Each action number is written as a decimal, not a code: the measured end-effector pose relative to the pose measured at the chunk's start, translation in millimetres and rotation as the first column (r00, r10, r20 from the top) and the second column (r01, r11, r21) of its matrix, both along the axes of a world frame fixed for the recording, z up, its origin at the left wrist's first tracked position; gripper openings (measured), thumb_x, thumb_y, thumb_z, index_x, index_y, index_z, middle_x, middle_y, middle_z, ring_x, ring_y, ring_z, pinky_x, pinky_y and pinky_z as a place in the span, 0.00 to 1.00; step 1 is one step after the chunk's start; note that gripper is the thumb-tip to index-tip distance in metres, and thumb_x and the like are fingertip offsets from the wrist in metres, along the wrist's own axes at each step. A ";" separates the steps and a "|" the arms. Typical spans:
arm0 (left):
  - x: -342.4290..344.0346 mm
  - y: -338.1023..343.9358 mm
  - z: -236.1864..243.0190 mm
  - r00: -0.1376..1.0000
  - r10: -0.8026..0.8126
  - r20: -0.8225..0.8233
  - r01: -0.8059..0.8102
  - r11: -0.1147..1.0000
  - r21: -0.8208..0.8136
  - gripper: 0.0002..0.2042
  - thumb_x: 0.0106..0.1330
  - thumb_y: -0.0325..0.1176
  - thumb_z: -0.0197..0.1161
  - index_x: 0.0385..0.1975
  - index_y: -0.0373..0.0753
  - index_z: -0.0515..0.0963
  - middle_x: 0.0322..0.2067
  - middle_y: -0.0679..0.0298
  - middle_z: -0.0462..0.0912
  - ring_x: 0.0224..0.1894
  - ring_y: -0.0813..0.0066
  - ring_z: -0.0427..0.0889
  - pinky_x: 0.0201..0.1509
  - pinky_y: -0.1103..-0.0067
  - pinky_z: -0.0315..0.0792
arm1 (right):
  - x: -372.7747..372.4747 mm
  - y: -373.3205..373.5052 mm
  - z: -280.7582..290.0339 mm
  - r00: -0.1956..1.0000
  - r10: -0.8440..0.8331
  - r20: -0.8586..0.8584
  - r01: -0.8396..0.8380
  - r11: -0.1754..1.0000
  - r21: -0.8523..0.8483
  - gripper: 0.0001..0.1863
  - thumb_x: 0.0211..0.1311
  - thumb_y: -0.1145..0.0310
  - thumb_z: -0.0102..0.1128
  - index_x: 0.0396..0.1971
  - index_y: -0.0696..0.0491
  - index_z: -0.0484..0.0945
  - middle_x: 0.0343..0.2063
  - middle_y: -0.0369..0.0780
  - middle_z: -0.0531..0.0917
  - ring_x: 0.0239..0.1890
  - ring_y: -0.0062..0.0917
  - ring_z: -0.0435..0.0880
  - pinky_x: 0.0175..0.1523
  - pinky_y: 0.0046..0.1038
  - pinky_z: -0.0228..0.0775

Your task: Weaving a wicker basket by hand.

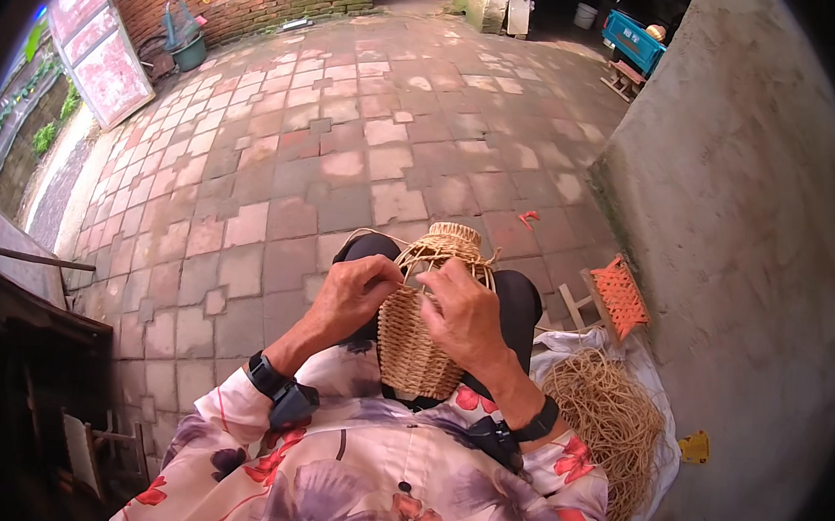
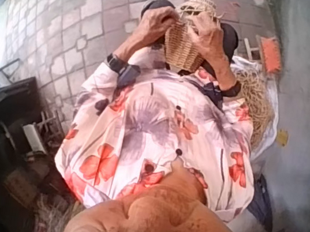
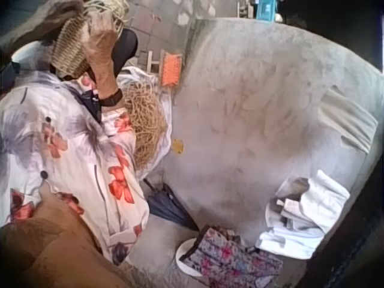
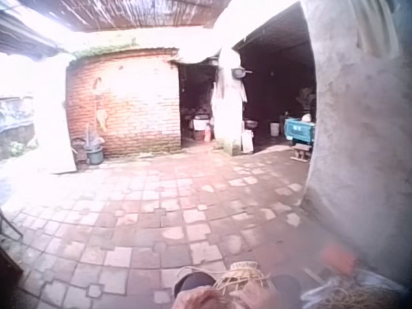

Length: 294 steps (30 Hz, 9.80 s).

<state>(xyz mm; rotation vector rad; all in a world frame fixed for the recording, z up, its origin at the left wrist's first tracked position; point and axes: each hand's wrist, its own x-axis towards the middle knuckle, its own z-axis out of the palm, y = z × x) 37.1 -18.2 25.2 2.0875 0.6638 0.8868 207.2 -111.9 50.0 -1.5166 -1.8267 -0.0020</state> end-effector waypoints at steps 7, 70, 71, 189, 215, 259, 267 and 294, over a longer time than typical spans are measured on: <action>-11.4 20.6 -10.6 1.000 -0.004 -0.002 0.004 0.998 0.057 0.10 0.62 0.27 0.57 0.41 0.36 0.79 0.31 0.54 0.82 0.33 0.60 0.82 0.39 0.72 0.75 | -4.7 17.7 -5.0 0.992 0.042 -0.122 -0.061 0.986 -0.154 0.05 0.52 0.75 0.62 0.30 0.56 0.79 0.27 0.42 0.78 0.29 0.35 0.80 0.35 0.34 0.71; 2.6 2.3 -22.8 0.933 -0.048 0.357 0.293 0.676 -0.676 0.05 0.62 0.30 0.65 0.32 0.36 0.78 0.29 0.71 0.80 0.31 0.86 0.74 0.37 0.86 0.69 | 45.3 41.5 -5.7 0.741 0.237 -0.628 -0.500 0.819 -0.281 0.08 0.62 0.75 0.56 0.41 0.57 0.78 0.34 0.34 0.79 0.36 0.18 0.77 0.41 0.22 0.71; -0.3 3.8 -27.6 0.922 -0.028 0.385 0.308 0.656 -0.689 0.04 0.62 0.29 0.65 0.32 0.37 0.78 0.29 0.71 0.79 0.31 0.85 0.74 0.38 0.86 0.69 | 48.0 41.4 -6.1 0.739 0.250 -0.626 -0.516 0.807 -0.288 0.09 0.64 0.75 0.54 0.42 0.58 0.77 0.35 0.32 0.79 0.36 0.13 0.76 0.39 0.19 0.72; 16.7 6.5 8.7 0.957 -0.269 -0.106 0.124 0.715 -0.688 0.14 0.67 0.34 0.57 0.48 0.32 0.76 0.27 0.62 0.81 0.23 0.80 0.81 0.25 0.82 0.74 | 45.7 32.0 -5.9 0.992 -0.061 0.109 0.071 0.994 -0.083 0.12 0.48 0.76 0.57 0.36 0.53 0.75 0.37 0.42 0.75 0.36 0.38 0.80 0.40 0.37 0.73; 24.1 26.0 46.6 0.844 -0.334 -0.420 0.334 0.939 -0.077 0.13 0.62 0.39 0.63 0.25 0.34 0.77 0.23 0.58 0.72 0.27 0.61 0.77 0.30 0.71 0.69 | 156.7 -21.3 1.3 0.852 -0.361 -0.379 0.344 0.932 -0.115 0.14 0.58 0.67 0.59 0.42 0.56 0.79 0.37 0.45 0.82 0.40 0.34 0.83 0.46 0.31 0.74; -36.7 56.4 27.6 0.883 -0.011 -0.468 0.324 0.736 0.594 0.03 0.48 0.25 0.58 0.21 0.43 0.73 0.23 0.64 0.75 0.30 0.64 0.77 0.34 0.70 0.72 | 68.0 13.7 -47.9 0.165 -0.228 -0.959 0.163 0.966 -0.202 0.11 0.57 0.80 0.48 0.40 0.55 0.72 0.21 0.34 0.77 0.18 0.11 0.70 0.21 0.13 0.58; -181.1 176.2 59.4 0.532 0.740 -0.412 -0.335 0.631 0.700 0.14 0.55 0.22 0.51 0.35 0.44 0.82 0.38 0.60 0.84 0.41 0.64 0.80 0.47 0.71 0.71 | 55.8 -2.7 -60.0 0.100 -0.225 -0.969 0.175 0.963 -0.206 0.09 0.57 0.75 0.50 0.39 0.54 0.73 0.21 0.32 0.77 0.18 0.10 0.70 0.19 0.12 0.55; 7.8 -35.4 -3.6 0.997 0.072 -0.024 -0.074 0.992 -0.099 0.06 0.60 0.28 0.67 0.33 0.34 0.78 0.24 0.62 0.82 0.26 0.81 0.79 0.32 0.81 0.73 | 31.7 -54.2 -62.9 0.292 -0.322 -0.901 -0.143 0.916 -0.374 0.04 0.60 0.76 0.54 0.35 0.57 0.75 0.26 0.34 0.78 0.22 0.14 0.75 0.25 0.16 0.69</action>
